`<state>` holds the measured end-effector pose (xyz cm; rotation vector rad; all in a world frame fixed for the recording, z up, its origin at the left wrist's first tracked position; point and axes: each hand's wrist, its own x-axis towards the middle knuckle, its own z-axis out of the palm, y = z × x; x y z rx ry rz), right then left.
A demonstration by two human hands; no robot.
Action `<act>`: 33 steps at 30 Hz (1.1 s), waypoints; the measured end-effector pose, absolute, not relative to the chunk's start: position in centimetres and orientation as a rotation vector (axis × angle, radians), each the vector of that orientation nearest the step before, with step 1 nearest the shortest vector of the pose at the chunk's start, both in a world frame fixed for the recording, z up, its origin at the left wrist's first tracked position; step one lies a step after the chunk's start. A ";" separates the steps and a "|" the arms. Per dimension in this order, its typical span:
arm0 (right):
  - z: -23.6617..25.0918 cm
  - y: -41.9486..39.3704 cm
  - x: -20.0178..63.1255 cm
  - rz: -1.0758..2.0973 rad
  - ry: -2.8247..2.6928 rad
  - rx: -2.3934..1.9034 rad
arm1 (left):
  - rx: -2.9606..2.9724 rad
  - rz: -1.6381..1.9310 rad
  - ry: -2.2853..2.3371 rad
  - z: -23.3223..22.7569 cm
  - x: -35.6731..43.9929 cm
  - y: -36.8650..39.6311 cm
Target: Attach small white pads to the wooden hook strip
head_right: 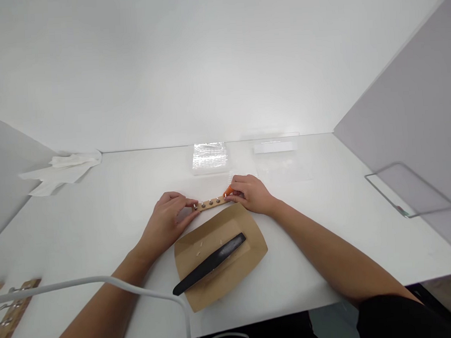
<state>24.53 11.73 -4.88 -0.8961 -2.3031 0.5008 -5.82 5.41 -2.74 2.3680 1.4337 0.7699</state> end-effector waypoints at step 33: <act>-1.7 11.1 24.9 0.684 -2.092 -0.972 | 2.396 0.812 1.506 -3.4 -5.5 5.4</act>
